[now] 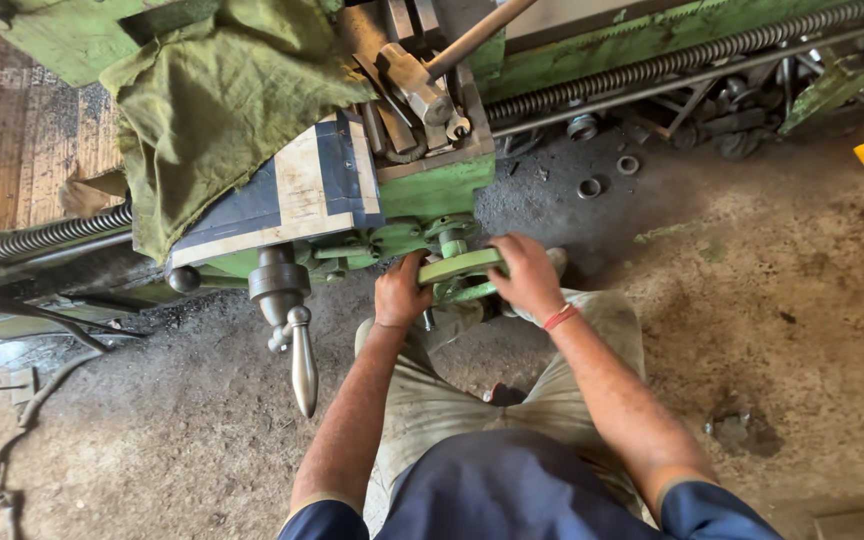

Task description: The person operates a green milling machine by turning a large green handwheel with both hands. The camera is head-mounted and shakes significantly throughout the clip. The person remains in a standing position while adjusting the machine.

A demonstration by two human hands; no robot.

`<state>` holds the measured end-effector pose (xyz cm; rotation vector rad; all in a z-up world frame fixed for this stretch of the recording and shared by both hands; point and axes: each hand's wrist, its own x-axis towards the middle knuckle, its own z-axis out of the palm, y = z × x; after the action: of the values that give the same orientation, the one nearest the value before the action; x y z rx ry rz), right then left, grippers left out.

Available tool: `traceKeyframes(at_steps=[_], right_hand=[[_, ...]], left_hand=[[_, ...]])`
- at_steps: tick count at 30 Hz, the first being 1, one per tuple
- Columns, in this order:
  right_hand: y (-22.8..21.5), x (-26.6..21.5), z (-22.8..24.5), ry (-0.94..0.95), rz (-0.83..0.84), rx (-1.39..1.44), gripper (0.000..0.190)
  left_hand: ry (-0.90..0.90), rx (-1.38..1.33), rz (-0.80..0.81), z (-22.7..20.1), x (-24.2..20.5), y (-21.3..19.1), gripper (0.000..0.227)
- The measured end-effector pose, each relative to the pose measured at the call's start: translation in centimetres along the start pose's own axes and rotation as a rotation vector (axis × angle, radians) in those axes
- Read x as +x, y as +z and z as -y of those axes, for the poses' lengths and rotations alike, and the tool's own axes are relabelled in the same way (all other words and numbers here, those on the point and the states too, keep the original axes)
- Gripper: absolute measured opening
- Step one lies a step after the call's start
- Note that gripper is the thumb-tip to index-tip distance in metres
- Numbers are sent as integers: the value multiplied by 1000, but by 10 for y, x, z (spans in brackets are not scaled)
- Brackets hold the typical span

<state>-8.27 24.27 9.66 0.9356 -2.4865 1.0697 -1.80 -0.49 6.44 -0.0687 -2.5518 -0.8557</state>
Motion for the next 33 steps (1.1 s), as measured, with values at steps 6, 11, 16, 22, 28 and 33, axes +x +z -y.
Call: traceKeyframes(at_steps=[6,11,16,22,28,33], right_hand=[[31,-26,-85,382,92,347,25],[71,-44,-104,423,-103,433,20],[64,-42,-99,417,-85,376,23],[54,-35,-86,446,-45,372,23],[50,-32,-81,432,-53,394,24],[51,-33,-83,394,-58,370,25]], left_hand=[[23,-4,-76,3,-3,0,41],[9,16,-122,4,-4,4,31],[-16,44,-101,5,-6,3,44],[-51,15,-121,1,-6,1,40],[-112,6,-129,-4,-5,0,37],[-140,11,-139,-8,-5,-2,33]])
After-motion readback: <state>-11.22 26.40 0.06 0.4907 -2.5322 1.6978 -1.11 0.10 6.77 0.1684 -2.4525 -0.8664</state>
